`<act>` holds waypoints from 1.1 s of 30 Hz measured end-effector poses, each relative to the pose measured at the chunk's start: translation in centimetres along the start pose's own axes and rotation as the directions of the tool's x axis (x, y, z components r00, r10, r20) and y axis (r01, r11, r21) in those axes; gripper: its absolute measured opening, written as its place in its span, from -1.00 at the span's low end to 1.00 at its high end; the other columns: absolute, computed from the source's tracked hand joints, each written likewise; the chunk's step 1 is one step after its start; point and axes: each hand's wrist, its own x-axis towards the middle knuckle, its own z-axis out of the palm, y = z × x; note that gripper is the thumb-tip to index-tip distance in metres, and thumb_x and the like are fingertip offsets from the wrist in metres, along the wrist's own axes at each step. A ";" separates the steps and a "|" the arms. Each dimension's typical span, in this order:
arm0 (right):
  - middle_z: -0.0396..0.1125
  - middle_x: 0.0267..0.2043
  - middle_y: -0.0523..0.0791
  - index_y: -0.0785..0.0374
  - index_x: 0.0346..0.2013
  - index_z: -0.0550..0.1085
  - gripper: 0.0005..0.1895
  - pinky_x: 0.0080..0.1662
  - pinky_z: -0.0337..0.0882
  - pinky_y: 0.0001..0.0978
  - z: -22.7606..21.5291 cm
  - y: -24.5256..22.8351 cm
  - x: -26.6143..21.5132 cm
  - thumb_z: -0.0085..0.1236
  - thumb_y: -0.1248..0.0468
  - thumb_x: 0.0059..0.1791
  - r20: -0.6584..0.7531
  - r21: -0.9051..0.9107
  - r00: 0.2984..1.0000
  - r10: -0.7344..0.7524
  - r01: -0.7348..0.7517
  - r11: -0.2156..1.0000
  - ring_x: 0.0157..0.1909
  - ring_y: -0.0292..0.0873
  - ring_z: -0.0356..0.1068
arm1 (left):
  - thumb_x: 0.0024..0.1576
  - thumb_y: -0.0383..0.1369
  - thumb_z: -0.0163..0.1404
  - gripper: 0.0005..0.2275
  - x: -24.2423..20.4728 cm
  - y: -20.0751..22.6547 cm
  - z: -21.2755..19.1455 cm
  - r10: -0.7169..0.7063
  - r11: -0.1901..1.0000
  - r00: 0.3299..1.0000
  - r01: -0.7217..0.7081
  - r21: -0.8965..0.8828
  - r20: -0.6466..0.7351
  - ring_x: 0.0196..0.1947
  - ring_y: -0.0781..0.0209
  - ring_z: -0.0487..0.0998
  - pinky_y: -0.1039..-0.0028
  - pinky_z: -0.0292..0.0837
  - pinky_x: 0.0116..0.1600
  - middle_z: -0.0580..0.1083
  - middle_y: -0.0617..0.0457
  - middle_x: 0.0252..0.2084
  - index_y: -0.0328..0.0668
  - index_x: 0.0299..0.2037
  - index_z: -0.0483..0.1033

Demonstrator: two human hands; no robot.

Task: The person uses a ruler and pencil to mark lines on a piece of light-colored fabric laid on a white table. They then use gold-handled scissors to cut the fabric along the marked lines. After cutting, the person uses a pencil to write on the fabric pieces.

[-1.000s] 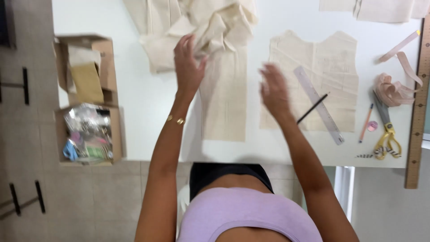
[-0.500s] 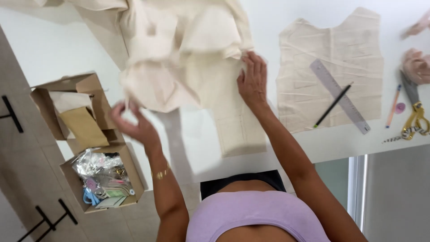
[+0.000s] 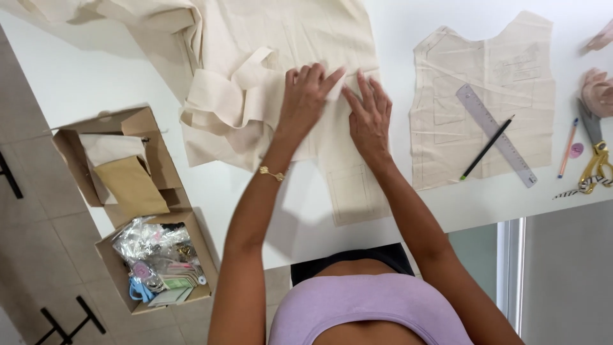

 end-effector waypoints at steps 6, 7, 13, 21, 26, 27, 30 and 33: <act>0.11 0.65 -0.02 0.09 0.52 0.37 -0.40 0.44 0.19 0.01 2.4 1.9 -1.7 -0.13 0.39 0.15 0.023 -0.040 0.998 0.059 -0.058 0.997 0.61 0.12 0.09 | 0.14 -0.67 0.07 -0.77 -6.7 -5.4 -10.3 -0.263 0.961 0.938 0.275 -0.022 0.225 0.13 -0.19 0.31 -0.01 0.19 0.10 0.39 -0.12 0.09 -0.17 -0.09 0.67; 0.11 0.65 -0.02 0.09 0.52 0.37 -0.40 0.44 0.19 0.01 2.1 1.6 -1.5 -0.13 0.39 0.15 0.027 -0.040 0.997 0.067 -0.066 0.997 0.61 0.12 0.09 | 0.14 -0.67 0.07 -0.77 -7.0 -5.0 -12.4 -0.259 0.962 0.937 0.272 -0.024 0.233 0.13 -0.19 0.31 -0.01 0.19 0.10 0.39 -0.12 0.09 -0.17 -0.09 0.67; 0.03 0.68 0.01 0.24 0.61 0.18 -0.33 0.65 0.23 0.08 2.1 0.5 6.5 -0.12 0.65 0.20 -0.069 0.248 0.997 -0.023 0.039 0.968 0.72 0.09 0.00 | 0.53 -0.48 -0.21 -0.56 -3.6 2.8 -5.6 -0.407 0.881 0.904 0.426 -0.207 0.129 0.68 -0.08 0.05 0.12 -0.23 0.76 0.07 -0.14 0.67 -0.24 0.61 0.09; -0.22 0.77 -0.17 0.02 0.72 -0.01 -0.46 0.70 -0.26 0.03 4.8 -0.4 10.3 -0.21 0.08 0.45 0.283 -0.191 0.953 0.107 -0.054 0.980 0.75 0.02 -0.35 | 0.56 -0.05 -0.21 -0.47 -4.3 -3.7 5.7 -0.478 0.869 0.878 0.477 -0.130 0.029 0.78 -0.16 -0.24 -0.14 -0.45 0.78 -0.12 0.00 0.76 0.17 0.71 0.05; -0.23 0.75 -0.08 -0.08 0.72 0.03 -0.39 0.68 -0.20 0.16 6.3 -0.1 10.2 -0.05 -0.03 0.41 0.235 -0.238 0.963 0.133 -0.076 0.968 0.73 0.24 -0.35 | 0.61 -0.13 -0.07 -0.45 -6.3 -5.2 1.4 -0.469 0.883 0.883 0.469 0.019 -0.009 0.75 -0.18 -0.14 0.02 0.11 0.69 -0.12 -0.05 0.74 -0.03 0.72 0.02; -0.23 0.74 -0.04 -0.06 0.71 0.07 -0.33 0.67 -0.18 0.21 6.5 0.9 10.1 0.09 0.00 0.37 0.220 -0.238 0.965 0.142 -0.088 0.967 0.71 0.31 -0.33 | 0.58 -0.14 -0.09 -0.45 -5.8 -5.1 2.5 -0.459 0.888 0.888 0.459 -0.003 0.020 0.72 -0.27 -0.14 -0.11 -0.02 0.69 -0.09 -0.09 0.73 -0.06 0.70 0.05; -0.24 0.77 -0.14 -0.04 0.69 0.11 -0.34 0.74 -0.25 0.20 10.7 5.1 8.3 -0.02 -0.16 0.37 0.058 0.100 0.998 0.010 -0.015 0.995 0.80 0.11 -0.36 | 0.55 -0.22 -0.09 -0.48 -6.0 -5.3 2.7 -0.435 0.900 0.901 0.434 0.035 0.000 0.68 -0.29 -0.07 -0.18 -0.05 0.64 -0.02 -0.21 0.69 -0.14 0.68 0.12; -0.09 0.74 -0.14 0.09 0.58 0.24 -0.57 0.77 0.02 0.20 -2.5 5.2 5.7 0.01 0.26 0.40 -0.110 0.476 0.992 0.059 0.000 0.879 0.82 0.08 -0.18 | 0.55 -0.40 -0.20 -0.64 -5.5 -3.4 -1.9 -0.237 0.940 0.923 0.139 -0.311 -0.303 0.49 -0.41 0.29 -0.12 0.23 0.55 0.35 -0.38 0.46 -0.58 0.35 0.51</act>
